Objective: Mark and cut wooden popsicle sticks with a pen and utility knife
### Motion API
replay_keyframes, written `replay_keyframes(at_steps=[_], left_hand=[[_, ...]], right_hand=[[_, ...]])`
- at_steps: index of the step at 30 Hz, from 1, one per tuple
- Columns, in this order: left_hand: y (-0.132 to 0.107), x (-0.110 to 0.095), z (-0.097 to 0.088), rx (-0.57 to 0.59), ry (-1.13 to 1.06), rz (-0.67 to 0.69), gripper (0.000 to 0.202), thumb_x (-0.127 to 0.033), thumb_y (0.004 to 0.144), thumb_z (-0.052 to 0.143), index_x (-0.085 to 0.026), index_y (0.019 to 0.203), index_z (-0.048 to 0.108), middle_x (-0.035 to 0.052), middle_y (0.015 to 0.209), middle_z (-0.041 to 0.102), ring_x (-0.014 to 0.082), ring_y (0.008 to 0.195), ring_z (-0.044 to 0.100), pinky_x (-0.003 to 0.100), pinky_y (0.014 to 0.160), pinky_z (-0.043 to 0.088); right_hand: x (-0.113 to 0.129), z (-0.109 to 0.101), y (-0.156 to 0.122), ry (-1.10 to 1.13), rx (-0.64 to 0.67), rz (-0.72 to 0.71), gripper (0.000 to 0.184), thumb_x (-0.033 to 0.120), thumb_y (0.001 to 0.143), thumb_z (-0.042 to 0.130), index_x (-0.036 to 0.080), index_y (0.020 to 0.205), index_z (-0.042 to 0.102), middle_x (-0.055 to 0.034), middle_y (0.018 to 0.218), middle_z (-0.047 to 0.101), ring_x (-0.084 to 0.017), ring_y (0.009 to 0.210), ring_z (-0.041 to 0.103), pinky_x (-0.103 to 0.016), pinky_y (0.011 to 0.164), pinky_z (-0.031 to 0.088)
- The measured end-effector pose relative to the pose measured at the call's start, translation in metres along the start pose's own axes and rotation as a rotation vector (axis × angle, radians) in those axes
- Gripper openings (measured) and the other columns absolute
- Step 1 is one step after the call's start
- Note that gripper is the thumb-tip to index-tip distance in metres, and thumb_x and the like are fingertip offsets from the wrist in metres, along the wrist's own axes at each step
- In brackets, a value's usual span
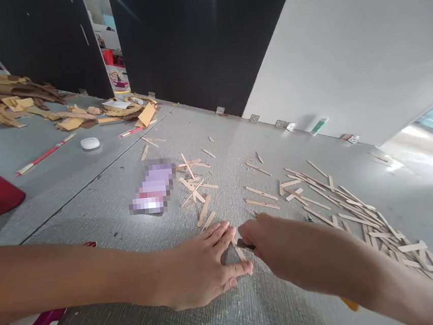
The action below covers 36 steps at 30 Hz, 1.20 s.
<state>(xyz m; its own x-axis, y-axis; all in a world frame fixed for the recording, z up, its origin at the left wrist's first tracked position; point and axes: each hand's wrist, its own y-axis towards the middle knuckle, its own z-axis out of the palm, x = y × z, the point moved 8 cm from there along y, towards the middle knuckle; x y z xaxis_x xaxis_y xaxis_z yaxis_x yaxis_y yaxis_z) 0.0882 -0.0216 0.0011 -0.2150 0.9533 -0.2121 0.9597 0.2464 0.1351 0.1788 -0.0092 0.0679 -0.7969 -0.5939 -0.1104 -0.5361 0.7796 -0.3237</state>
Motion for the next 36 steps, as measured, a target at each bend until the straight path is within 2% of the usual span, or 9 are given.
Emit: replay_keyframes(at_steps=[3,7,12,16,21,25,29,32,36], left_hand=[[0.001,0.001,-0.001,0.007,-0.010,-0.005,0.049,-0.034,0.112,0.035,-0.022,0.160,0.042,0.0217,0.169,0.028,0.0420,0.156,0.025,0.056,0.123,0.033],[0.001,0.000,0.001,0.007,-0.030,0.003,0.049,-0.032,0.112,0.035,-0.021,0.160,0.042,0.0251,0.169,0.025,0.0444,0.156,0.022,0.058,0.124,0.031],[0.002,0.002,0.004,0.019,-0.037,-0.025,0.049,-0.033,0.113,0.031,-0.023,0.160,0.042,0.0265,0.168,0.025,0.0440,0.156,0.016,0.058,0.123,0.033],[0.003,0.000,-0.002,-0.012,-0.020,-0.014,0.049,-0.032,0.113,0.032,-0.021,0.158,0.044,0.0271,0.167,0.028,0.0434,0.156,0.020,0.057,0.123,0.034],[0.006,-0.001,-0.009,-0.019,0.012,0.000,0.047,-0.034,0.112,0.034,-0.020,0.154,0.051,0.0268,0.163,0.036,0.0439,0.154,0.028,0.057,0.120,0.037],[0.008,0.001,-0.012,-0.009,0.066,0.011,0.046,-0.034,0.113,0.033,-0.023,0.154,0.052,0.0257,0.158,0.045,0.0418,0.152,0.037,0.054,0.117,0.042],[0.009,0.001,-0.013,-0.054,0.121,0.067,0.044,-0.033,0.111,0.040,-0.023,0.152,0.054,0.0253,0.152,0.053,0.0409,0.149,0.043,0.055,0.114,0.041],[0.011,0.012,-0.012,-0.114,-0.031,0.000,0.035,-0.019,0.103,0.056,-0.017,0.136,0.066,0.0238,0.142,0.061,0.0402,0.140,0.052,0.054,0.111,0.041],[0.017,0.031,-0.004,-0.144,-0.257,-0.125,0.018,-0.007,0.093,0.061,-0.016,0.104,0.073,0.0134,0.107,0.070,0.0307,0.111,0.063,0.045,0.099,0.046]], right_hand=[[-0.013,-0.005,0.014,0.225,0.403,0.250,0.031,-0.006,0.079,0.052,0.017,0.088,0.071,0.0045,0.049,0.057,-0.014,0.036,0.054,-0.024,0.035,0.040],[-0.015,-0.012,0.011,0.363,0.499,0.386,0.023,0.004,0.093,0.050,0.016,0.094,0.069,0.0054,0.047,0.054,-0.010,0.031,0.045,-0.017,0.029,0.030],[-0.032,0.019,-0.016,0.518,0.319,0.454,0.022,0.019,0.104,0.043,0.021,0.105,0.065,-0.0031,0.086,0.065,-0.002,0.032,0.040,-0.014,0.026,0.027],[-0.052,0.078,-0.039,0.962,0.268,0.497,0.028,0.039,0.105,0.047,0.029,0.129,0.057,0.0047,0.069,0.054,-0.006,0.040,0.039,-0.012,0.029,0.028],[-0.063,0.125,-0.036,1.389,0.085,0.328,0.051,0.061,0.102,0.050,0.024,0.137,0.051,0.0063,0.060,0.061,-0.004,0.033,0.041,-0.012,0.032,0.028],[-0.063,0.122,-0.031,1.649,-0.147,0.359,0.059,0.066,0.099,0.055,0.025,0.141,0.045,0.0036,0.068,0.067,-0.006,0.034,0.049,-0.014,0.032,0.038],[-0.063,0.104,-0.036,1.626,-0.454,0.472,0.063,0.066,0.098,0.057,0.026,0.144,0.042,0.0068,0.064,0.062,-0.006,0.032,0.044,-0.015,0.031,0.038],[-0.058,0.101,-0.038,1.577,-0.519,0.481,0.064,0.068,0.096,0.058,0.026,0.142,0.043,0.0079,0.063,0.059,-0.007,0.032,0.044,-0.016,0.030,0.038],[-0.057,0.105,-0.037,1.577,-0.504,0.445,0.063,0.069,0.098,0.054,0.027,0.143,0.040,0.0072,0.066,0.061,-0.008,0.031,0.046,-0.017,0.030,0.039]])
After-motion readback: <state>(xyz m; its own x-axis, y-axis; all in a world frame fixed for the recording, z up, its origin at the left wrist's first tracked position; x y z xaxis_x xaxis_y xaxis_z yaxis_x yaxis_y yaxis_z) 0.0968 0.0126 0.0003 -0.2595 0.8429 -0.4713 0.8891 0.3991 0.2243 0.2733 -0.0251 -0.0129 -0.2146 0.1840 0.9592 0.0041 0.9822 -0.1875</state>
